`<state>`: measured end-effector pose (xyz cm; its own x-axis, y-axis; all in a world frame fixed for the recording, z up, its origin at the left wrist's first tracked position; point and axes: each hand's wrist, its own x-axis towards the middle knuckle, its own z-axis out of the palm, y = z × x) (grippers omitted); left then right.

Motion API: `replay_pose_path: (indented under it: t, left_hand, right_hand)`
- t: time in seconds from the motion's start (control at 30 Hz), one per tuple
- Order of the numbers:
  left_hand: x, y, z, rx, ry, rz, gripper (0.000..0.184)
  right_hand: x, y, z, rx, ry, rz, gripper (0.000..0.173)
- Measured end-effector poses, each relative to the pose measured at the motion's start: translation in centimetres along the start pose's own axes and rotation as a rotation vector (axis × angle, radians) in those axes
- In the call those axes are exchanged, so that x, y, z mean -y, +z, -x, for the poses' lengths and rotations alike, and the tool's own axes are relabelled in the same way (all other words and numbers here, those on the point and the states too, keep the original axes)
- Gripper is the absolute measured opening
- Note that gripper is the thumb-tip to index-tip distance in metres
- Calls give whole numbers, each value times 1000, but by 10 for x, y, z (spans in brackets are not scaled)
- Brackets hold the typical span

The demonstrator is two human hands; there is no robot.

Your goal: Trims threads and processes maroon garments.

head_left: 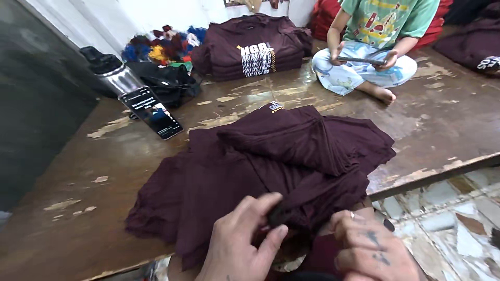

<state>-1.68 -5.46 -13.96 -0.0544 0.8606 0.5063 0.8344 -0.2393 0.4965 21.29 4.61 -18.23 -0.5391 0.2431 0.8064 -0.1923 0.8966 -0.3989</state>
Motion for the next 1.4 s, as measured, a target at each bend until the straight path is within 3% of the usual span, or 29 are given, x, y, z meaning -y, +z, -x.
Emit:
replay_pose_path:
  t: [0.03, 0.1, 0.17, 0.23, 0.27, 0.37, 0.5, 0.57, 0.63, 0.7, 0.8, 0.87, 0.93, 1.03, 1.1, 1.2, 1.3, 1.37, 1.4]
  left_hand:
    - [1, 6, 0, -66, -114, 119, 43]
    - [-1, 24, 1, -78, -237, 327, 32]
    - [-7, 39, 7, -16, -128, 612, 18]
    - [-8, 39, 7, -22, 17, 897, 17]
    - [-8, 35, 4, -69, 35, 920, 16]
    - [-7, 30, -13, -206, -50, 754, 17]
    - [-14, 41, -26, -74, -67, 288, 40]
    - [-23, 50, -29, -82, 3, 171, 28]
    - [-24, 51, -25, -116, 82, 176, 12]
    - [-19, 41, -13, -39, 157, 298, 11]
    - [-10, 23, 0, 170, 191, 490, 26]
    - [-11, 29, -2, 69, 46, 364, 40]
    - [-16, 42, -10, -44, -63, 281, 39]
    - [-16, 57, -12, -157, 11, 241, 10]
    - [-14, 52, -8, -119, 54, 258, 6]
    - [-14, 40, 3, -79, 116, 315, 8]
    - [-22, 15, 13, 68, 201, 516, 15]
    - [-18, 2, 15, 177, 301, 659, 26]
    - [-13, -3, 17, 209, 325, 665, 32]
  right_hand:
    - [-2, -1, -9, -5, 31, 50, 29]
    - [-11, 3, -34, 80, 110, 175, 18]
    - [-30, 18, -50, 81, 140, 132, 33]
    - [-42, 19, -55, 13, 209, -136, 33]
    - [-45, 15, -56, -7, 246, -280, 34]
    - [-50, 6, -51, 3, 323, -558, 40]
    - [-53, 5, -47, 0, 340, -648, 40]
    - [-54, 6, -47, 5, 322, -651, 40]
    - [-54, 5, -46, 12, 320, -644, 41]
    - [-54, 5, -45, 29, 317, -651, 42]
    - [-54, 5, -43, 51, 313, -645, 44]
    - [-52, 6, -41, 61, 320, -634, 46]
    - [-48, 8, -35, 60, 357, -604, 50]
    - [-42, 10, -29, 46, 414, -550, 50]
    - [-42, 7, -28, 82, 437, -553, 49]
    - [-33, 5, -34, 170, 392, -326, 43]
    - [-16, 4, -73, 267, 178, 30, 38]
    - [-45, -32, -80, 267, 134, 249, 35]
    - [-78, -56, -83, 187, 160, 324, 36]
